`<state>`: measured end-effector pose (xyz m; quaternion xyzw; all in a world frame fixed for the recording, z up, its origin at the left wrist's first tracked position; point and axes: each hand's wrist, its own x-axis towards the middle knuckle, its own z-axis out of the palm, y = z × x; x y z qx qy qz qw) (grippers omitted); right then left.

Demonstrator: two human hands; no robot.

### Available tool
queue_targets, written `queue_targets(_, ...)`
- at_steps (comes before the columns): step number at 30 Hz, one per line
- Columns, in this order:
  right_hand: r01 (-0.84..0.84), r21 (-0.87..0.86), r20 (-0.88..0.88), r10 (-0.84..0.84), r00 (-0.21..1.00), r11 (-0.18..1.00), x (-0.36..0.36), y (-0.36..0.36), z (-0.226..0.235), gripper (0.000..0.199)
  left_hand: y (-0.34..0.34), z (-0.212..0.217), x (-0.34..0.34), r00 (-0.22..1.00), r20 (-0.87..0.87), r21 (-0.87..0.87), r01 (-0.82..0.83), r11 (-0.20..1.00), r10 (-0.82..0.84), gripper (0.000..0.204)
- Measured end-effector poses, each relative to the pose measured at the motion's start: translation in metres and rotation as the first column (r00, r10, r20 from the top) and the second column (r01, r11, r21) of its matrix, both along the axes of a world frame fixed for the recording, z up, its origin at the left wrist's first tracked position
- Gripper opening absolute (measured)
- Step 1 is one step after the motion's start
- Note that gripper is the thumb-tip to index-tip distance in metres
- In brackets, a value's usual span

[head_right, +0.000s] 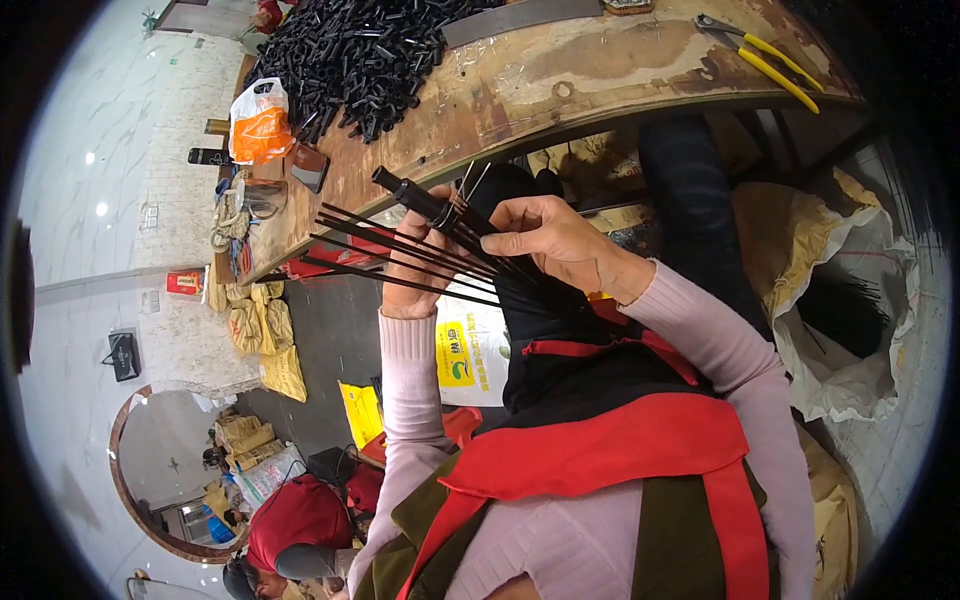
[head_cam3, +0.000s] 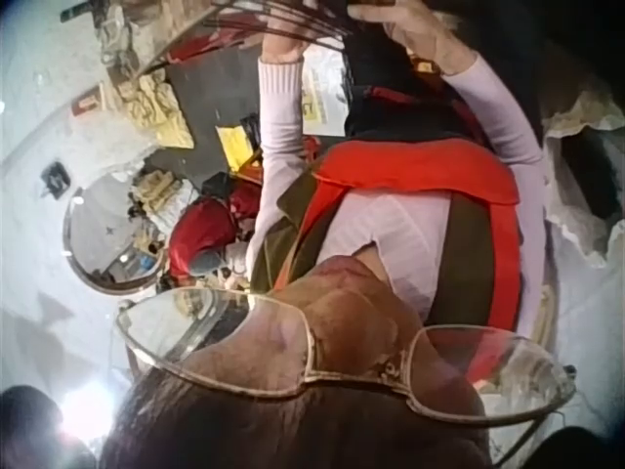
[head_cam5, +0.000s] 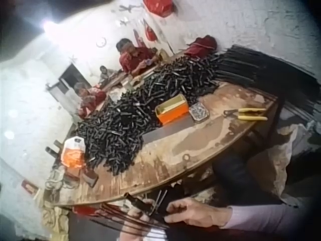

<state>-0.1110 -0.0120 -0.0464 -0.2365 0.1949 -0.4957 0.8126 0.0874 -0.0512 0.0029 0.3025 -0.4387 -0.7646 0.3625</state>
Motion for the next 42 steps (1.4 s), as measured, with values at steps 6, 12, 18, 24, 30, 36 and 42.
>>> queue_targets(6,-0.098,0.043,0.028,0.097,0.995,0.994,-0.001,-0.004,0.002,0.016,-0.007,-0.001,0.004,0.997,-0.014,-0.014,0.076,0.997,-0.076,0.033)
queue_targets(12,-0.184,0.053,0.136,0.176,0.975,0.981,-0.003,-0.004,-0.013,0.014,-0.010,-0.002,-0.007,0.992,0.007,-0.136,0.123,0.983,-0.123,0.039)
queue_targets(18,0.094,-0.034,0.067,-0.091,0.994,0.995,0.010,0.018,0.018,0.013,0.002,-0.025,-0.034,0.930,-0.353,0.075,-0.080,0.994,0.102,0.034)
queue_targets(24,0.398,0.033,0.008,-0.399,0.917,0.917,0.012,0.020,0.017,0.012,0.042,0.024,-0.061,0.835,-0.382,0.361,-0.259,0.896,0.395,0.023)
queue_targets(30,0.434,-0.028,0.005,-0.434,0.901,0.900,0.028,0.029,0.021,0.012,0.046,0.033,-0.061,0.852,0.112,-0.315,-0.458,0.831,0.512,0.028)
queue_targets(36,0.380,-0.038,0.072,-0.377,0.924,0.924,0.022,0.020,0.021,0.018,0.040,0.027,-0.051,0.871,0.116,-0.377,-0.405,0.833,0.477,0.024)
queue_targets(42,0.280,0.018,0.148,-0.279,0.949,0.960,0.014,0.009,0.010,0.017,0.037,0.018,-0.053,0.853,0.115,-0.403,-0.429,0.808,0.510,0.023)
